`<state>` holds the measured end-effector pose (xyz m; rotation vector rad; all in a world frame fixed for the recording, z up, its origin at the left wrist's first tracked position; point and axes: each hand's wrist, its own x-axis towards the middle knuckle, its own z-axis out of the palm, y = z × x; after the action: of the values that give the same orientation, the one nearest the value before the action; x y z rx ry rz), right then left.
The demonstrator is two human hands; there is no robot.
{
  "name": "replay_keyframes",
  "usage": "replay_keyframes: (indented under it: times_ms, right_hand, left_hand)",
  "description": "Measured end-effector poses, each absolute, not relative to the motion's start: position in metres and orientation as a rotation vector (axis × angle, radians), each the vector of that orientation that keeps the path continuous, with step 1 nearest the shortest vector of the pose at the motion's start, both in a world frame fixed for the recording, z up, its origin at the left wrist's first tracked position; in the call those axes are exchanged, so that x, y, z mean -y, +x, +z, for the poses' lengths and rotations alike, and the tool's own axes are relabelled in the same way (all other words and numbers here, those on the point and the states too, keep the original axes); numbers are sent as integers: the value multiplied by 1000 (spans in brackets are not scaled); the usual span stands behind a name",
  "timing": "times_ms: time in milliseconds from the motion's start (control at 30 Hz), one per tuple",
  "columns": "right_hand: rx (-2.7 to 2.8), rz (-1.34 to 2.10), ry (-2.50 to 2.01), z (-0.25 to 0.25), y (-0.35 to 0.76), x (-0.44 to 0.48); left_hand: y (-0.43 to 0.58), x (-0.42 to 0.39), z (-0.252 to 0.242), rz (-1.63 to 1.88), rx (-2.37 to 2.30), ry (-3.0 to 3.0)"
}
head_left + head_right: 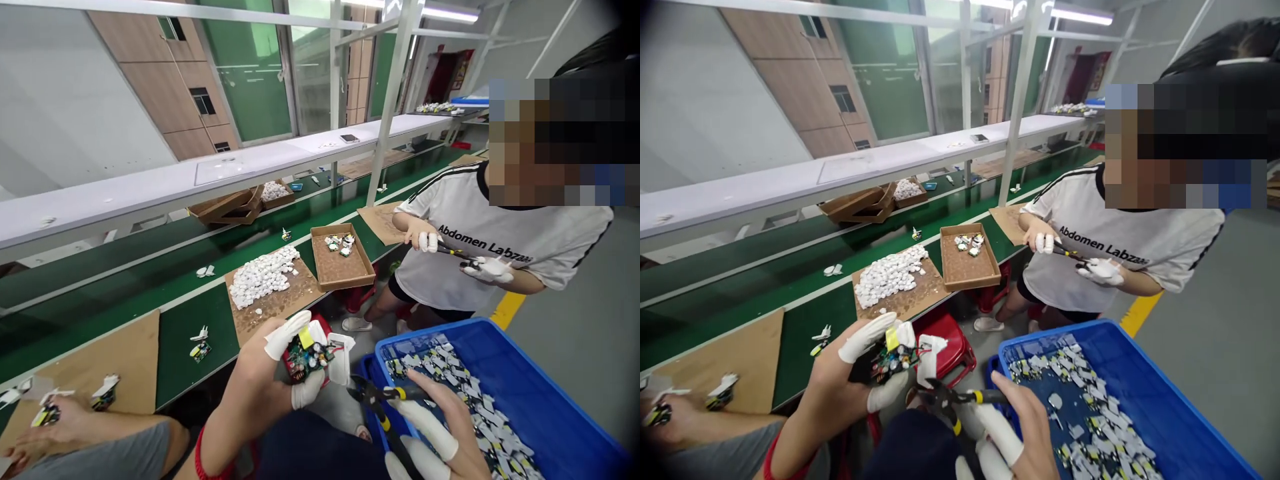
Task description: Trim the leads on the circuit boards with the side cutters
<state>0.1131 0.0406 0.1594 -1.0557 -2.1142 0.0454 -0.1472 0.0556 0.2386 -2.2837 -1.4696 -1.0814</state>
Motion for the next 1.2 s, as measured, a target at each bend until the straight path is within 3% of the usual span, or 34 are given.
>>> replay_keyframes:
  times_ms: [300, 700, 1000, 1100, 1200]
  right_hand:
    - [2070, -23, -809, 173, 83, -52]
    - [2497, -15, -518, 207, 161, -53]
    - [2557, -58, -490, 212, 179, -43]
    - [2530, 181, -519, 218, 174, -46]
    - [2442, 805, -479, 219, 166, -53]
  left_hand:
    - [-144, -45, 244, -920, 1624, -2299]
    - [-104, -27, 255, -786, 1885, -2886]
    - [-89, -29, 273, -764, 1727, -3076]
    - [-92, -34, 277, -672, 1693, -3030]
    - [-96, -40, 281, -607, 1640, -3033]
